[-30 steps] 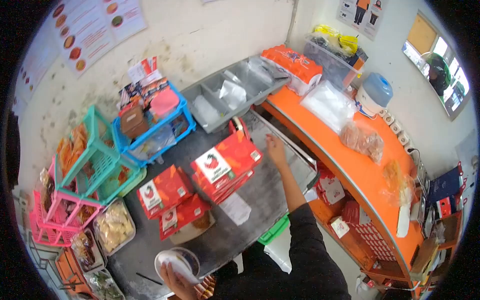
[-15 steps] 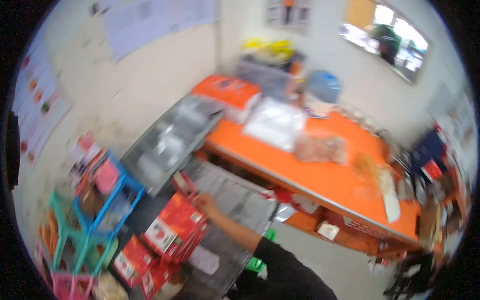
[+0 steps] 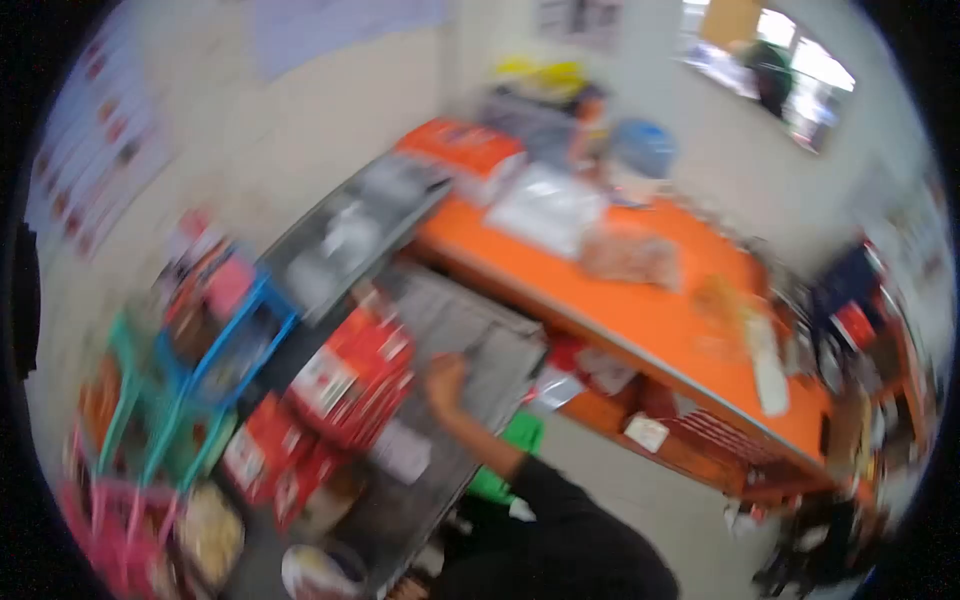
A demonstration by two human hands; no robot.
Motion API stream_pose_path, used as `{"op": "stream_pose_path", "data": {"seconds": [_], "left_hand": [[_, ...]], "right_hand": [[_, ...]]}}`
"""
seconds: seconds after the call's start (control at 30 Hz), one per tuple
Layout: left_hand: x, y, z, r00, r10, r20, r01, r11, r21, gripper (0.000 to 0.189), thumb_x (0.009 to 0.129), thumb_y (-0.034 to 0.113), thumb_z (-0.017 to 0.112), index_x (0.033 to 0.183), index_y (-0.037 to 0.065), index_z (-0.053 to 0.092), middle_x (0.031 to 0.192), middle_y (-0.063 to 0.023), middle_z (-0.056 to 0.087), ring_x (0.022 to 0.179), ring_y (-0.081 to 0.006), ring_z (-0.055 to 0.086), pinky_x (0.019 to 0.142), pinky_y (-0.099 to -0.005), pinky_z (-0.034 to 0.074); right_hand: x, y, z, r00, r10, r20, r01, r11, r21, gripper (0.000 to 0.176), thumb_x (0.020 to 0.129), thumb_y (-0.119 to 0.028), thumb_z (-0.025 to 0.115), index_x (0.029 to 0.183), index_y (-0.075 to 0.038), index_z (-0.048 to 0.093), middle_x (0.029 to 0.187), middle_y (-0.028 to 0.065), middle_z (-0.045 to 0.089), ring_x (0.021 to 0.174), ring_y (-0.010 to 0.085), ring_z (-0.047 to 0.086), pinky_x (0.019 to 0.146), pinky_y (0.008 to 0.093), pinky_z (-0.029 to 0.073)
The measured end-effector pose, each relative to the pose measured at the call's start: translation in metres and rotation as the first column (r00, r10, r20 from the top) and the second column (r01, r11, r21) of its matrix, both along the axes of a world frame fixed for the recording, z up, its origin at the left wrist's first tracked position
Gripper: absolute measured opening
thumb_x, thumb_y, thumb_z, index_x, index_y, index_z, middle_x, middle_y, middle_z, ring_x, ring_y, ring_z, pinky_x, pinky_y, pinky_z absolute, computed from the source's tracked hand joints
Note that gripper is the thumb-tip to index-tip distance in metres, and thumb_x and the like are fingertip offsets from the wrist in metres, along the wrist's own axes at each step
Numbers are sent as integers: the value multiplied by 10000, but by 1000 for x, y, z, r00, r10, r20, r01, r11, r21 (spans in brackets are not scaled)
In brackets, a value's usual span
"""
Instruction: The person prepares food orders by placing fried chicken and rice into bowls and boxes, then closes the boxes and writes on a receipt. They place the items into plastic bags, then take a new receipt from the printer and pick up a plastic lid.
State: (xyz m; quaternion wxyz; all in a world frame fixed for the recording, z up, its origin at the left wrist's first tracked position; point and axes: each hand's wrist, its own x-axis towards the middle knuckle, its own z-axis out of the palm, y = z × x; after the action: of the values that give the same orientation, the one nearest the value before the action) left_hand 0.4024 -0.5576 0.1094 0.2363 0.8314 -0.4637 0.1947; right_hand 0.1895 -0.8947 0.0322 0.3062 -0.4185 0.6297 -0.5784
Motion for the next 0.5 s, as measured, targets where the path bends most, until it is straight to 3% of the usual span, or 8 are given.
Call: {"op": "stream_pose_path", "data": {"seconds": [0.07,0.1,0.13,0.17,0.2,0.3,0.33,0.5], "left_hand": [[12,32,-18,1000,-3,20,3,1000,10,404,881,267,356,1193,51,496,1201,-217,468,1152,-408,378,978,-520,250],[-3,23,18,980,92,-176,-79,994,79,400,861,254,393,1200,66,494,1237,-195,438,1157,-425,351,999,-515,217],[-8,21,33,971,139,-196,-118,987,113,402,848,229,418,1203,54,486,1239,-190,433,1167,-404,348,994,-510,224],[-10,21,39,961,168,-221,-141,981,132,408,835,205,444,1206,41,479,1242,-185,428,1176,-383,345,990,-504,230],[-8,24,42,951,161,-262,-136,985,111,411,817,191,467,1204,53,484,1264,-181,399,1184,-392,320,991,-505,225],[-9,26,40,927,138,-349,-125,990,59,442,765,151,519,1201,81,492,1294,-180,350,1183,-429,279,995,-503,215],[-7,28,38,928,134,-347,-123,991,53,447,757,164,535,1192,67,498,1255,-196,383,1170,-429,292,999,-514,218],[-3,48,43,930,87,-356,-61,995,85,453,750,189,545,1190,86,508,1255,-199,390,1170,-427,294,998,-511,216]], "right_hand": [[13,76,49,996,12,92,-2,995,-102,194,843,-75,476,1005,-8,391,860,93,438,783,178,441,729,289,389],[27,124,47,960,204,194,-193,979,-72,223,861,-90,471,1046,-20,367,875,88,435,784,170,438,730,286,391],[37,174,40,885,364,291,-361,930,-68,253,879,-105,466,1087,-31,343,890,82,433,785,163,435,730,282,392],[53,214,43,588,640,495,-644,740,-191,296,906,-155,455,1142,-54,308,1000,106,440,889,164,444,798,273,386],[68,246,55,498,686,530,-798,603,-30,395,918,-224,447,1226,-78,246,1146,127,432,984,154,437,845,271,373],[107,293,42,382,573,725,-891,437,123,483,927,-295,416,1297,-92,180,1227,135,424,1010,139,440,853,259,370],[115,302,44,363,646,672,-898,434,68,570,928,-358,392,1340,-99,95,1263,120,412,989,135,459,843,258,374],[94,323,52,387,667,637,-920,325,218,606,913,-428,383,1329,-108,79,1271,107,407,1014,159,467,843,276,377]]}}
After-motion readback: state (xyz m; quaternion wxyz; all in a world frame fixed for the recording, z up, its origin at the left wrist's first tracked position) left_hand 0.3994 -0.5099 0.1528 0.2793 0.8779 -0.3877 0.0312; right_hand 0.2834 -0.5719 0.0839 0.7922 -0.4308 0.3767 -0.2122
